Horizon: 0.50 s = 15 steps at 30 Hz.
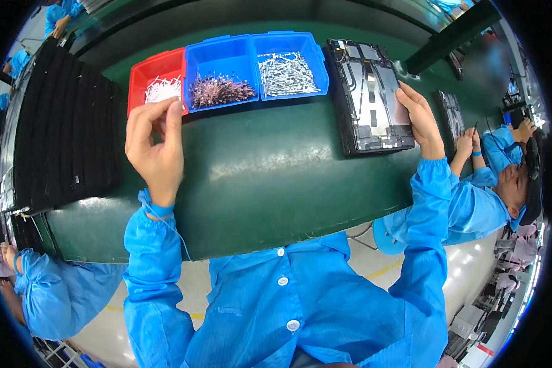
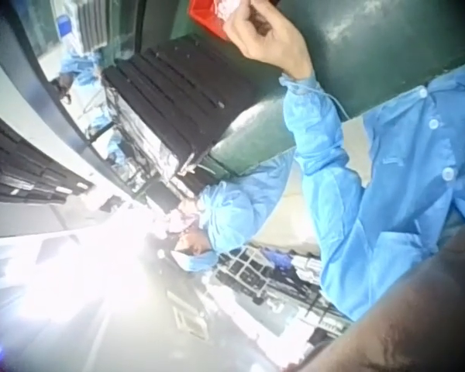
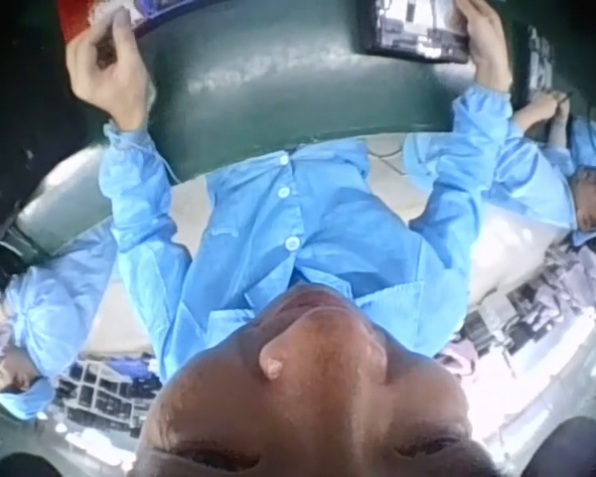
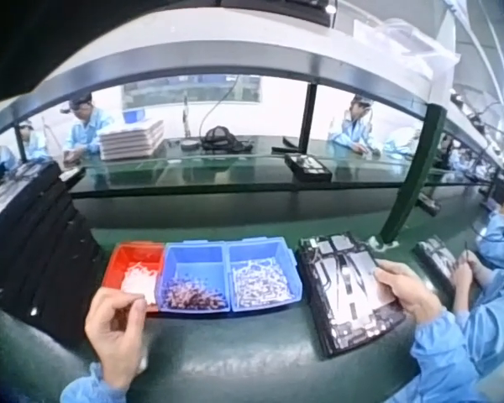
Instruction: The person assembles electronic tablet components by hand, joining a circuit board and ribbon cable to a tablet housing with screws.
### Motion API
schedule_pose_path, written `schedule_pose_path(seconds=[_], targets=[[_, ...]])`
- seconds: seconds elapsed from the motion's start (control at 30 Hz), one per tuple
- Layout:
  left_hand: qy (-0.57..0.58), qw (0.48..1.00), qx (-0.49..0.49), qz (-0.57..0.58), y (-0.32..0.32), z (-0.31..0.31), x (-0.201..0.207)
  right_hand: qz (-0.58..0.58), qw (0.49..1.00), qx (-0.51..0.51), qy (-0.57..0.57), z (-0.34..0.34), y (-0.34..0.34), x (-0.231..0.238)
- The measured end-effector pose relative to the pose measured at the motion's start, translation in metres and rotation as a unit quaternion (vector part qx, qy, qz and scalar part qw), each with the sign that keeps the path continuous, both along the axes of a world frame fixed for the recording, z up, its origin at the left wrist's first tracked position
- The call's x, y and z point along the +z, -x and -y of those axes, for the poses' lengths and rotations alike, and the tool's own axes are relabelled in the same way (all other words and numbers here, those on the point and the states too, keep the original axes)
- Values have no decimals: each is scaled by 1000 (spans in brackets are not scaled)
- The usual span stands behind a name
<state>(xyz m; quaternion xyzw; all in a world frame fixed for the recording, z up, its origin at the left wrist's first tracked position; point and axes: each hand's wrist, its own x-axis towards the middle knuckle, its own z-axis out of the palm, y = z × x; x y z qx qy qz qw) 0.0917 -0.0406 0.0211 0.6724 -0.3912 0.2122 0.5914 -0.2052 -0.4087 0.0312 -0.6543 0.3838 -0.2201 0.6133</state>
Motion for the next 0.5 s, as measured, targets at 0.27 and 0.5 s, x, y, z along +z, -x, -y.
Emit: schedule_pose_path(seconds=[0.27,0.5], targets=[[-72,987,-135,-55,46,-4,4,-213,892,-3,398,8,14,-2],[-134,910,-240,-312,70,4,-30,-246,814,-69,522,-71,-49,21]])
